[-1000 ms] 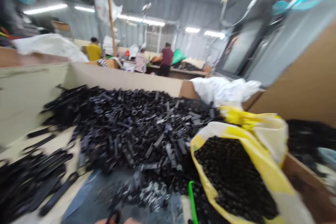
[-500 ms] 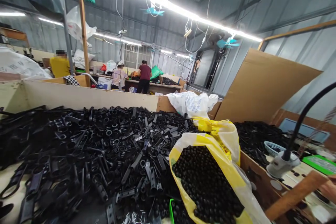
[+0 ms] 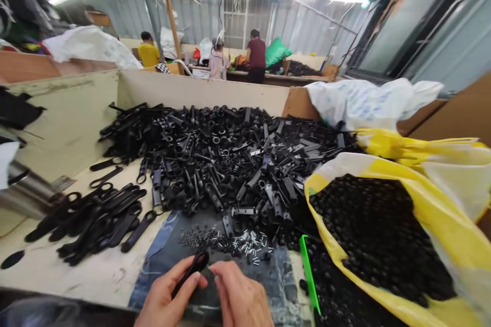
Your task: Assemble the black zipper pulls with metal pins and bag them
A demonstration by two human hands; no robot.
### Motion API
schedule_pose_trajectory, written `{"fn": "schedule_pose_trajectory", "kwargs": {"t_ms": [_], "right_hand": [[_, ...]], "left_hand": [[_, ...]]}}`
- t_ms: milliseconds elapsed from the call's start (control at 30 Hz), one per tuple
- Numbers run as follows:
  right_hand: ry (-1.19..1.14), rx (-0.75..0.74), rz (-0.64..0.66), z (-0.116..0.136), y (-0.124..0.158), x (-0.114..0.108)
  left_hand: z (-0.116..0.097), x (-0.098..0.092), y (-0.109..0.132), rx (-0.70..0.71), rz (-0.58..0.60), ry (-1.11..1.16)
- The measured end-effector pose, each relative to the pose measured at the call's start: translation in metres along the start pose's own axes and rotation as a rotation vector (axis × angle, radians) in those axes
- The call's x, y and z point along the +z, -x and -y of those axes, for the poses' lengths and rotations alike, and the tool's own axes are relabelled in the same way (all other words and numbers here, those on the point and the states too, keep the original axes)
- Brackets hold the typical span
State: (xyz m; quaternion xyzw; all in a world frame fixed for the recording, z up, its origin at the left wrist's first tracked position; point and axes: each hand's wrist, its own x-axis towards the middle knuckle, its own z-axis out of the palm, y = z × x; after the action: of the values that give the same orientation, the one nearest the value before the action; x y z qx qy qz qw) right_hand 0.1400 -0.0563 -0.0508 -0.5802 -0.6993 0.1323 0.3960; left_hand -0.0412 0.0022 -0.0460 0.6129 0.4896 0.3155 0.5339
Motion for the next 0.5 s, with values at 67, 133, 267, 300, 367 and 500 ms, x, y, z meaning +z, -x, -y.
{"fn": "schedule_pose_trajectory", "kwargs": {"t_ms": [67, 133, 267, 300, 367, 500], "right_hand": [[-0.018, -0.05, 0.03, -0.003, -0.001, -0.002], [-0.015, -0.067, 0.077, -0.005, -0.001, -0.002], [-0.002, -0.073, 0.167, -0.009, 0.0, 0.001], [-0.003, -0.077, 0.187, -0.01, 0.0, 0.001], [-0.017, -0.07, 0.225, -0.009, -0.002, 0.0], [-0.062, -0.02, 0.279, 0.0, -0.01, -0.008]], "left_hand": [[-0.003, 0.0, -0.001, -0.004, 0.013, -0.025], [-0.001, 0.0, -0.004, 0.0, 0.04, -0.032], [0.007, -0.001, -0.004, 0.008, 0.115, -0.018], [0.008, -0.001, -0.004, 0.009, 0.109, -0.011], [0.008, 0.001, -0.002, 0.017, 0.062, 0.004], [0.003, 0.002, -0.002, 0.033, 0.014, 0.011]]}}
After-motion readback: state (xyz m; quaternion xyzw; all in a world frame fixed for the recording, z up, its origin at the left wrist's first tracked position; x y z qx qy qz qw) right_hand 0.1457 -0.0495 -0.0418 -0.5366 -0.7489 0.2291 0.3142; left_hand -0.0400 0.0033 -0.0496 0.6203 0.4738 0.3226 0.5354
